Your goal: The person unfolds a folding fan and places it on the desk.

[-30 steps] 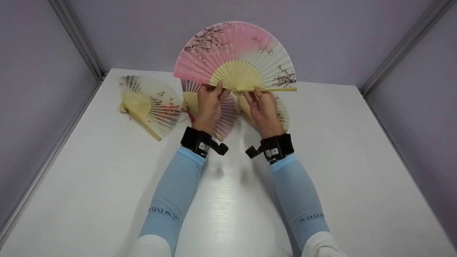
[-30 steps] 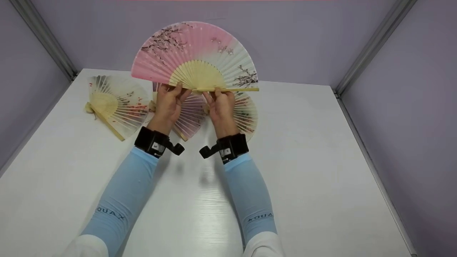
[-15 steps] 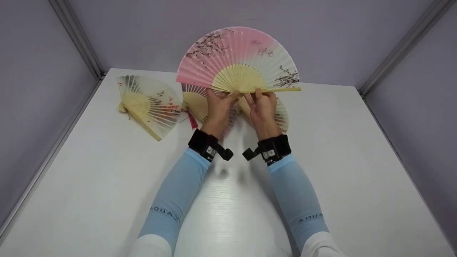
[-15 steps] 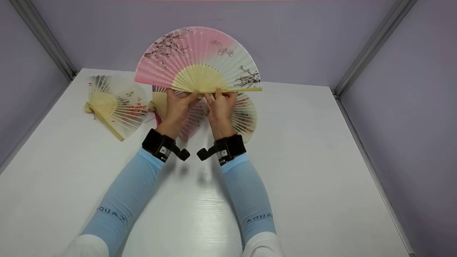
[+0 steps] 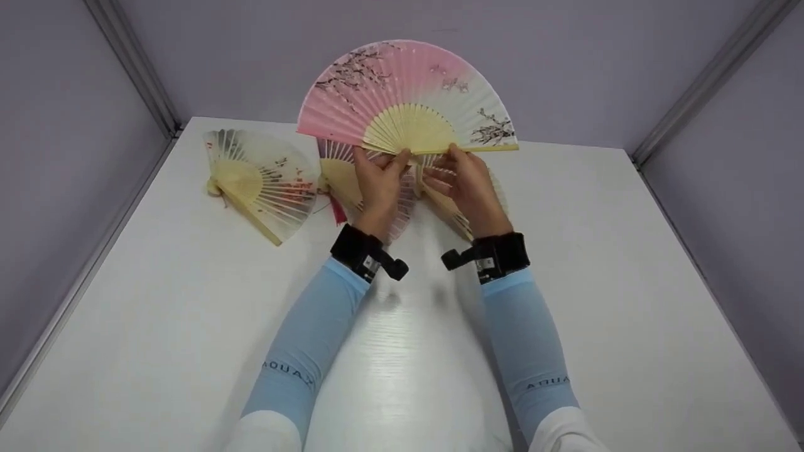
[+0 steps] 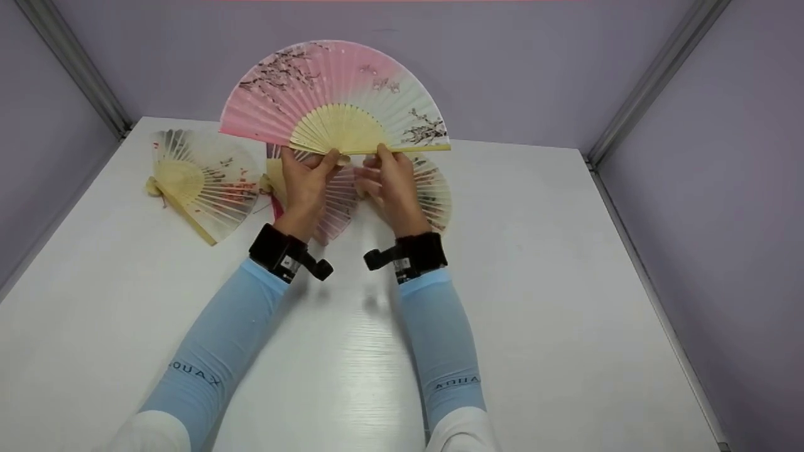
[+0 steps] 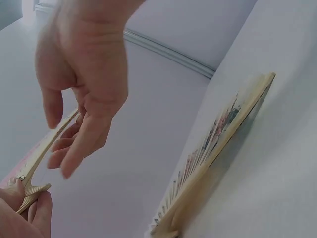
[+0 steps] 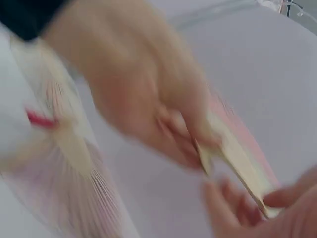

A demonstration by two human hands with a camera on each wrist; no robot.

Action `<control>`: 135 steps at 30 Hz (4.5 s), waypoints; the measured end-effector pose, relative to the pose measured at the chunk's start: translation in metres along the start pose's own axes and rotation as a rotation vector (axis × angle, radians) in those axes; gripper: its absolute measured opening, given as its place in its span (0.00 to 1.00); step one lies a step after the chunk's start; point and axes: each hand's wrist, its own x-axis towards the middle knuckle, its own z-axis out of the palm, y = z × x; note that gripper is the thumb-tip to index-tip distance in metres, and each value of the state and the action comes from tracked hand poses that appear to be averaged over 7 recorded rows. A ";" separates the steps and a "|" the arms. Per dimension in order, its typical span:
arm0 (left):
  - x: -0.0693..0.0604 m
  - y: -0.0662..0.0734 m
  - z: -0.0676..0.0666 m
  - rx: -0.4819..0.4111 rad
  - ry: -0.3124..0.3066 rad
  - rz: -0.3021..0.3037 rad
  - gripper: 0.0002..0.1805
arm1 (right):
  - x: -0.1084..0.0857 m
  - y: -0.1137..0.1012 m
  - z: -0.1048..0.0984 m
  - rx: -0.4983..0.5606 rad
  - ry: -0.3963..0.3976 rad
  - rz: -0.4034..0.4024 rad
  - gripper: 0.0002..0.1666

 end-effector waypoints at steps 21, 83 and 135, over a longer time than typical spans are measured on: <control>0.003 -0.006 -0.003 0.184 -0.252 -0.034 0.39 | -0.014 -0.023 -0.025 -1.391 -0.092 -0.615 0.06; -0.081 -0.111 0.169 1.441 -0.660 -0.066 0.07 | -0.022 -0.038 -0.213 -1.348 0.049 0.282 0.11; -0.066 -0.095 0.147 1.573 -0.988 0.111 0.40 | 0.015 -0.001 -0.214 -1.209 0.352 0.131 0.21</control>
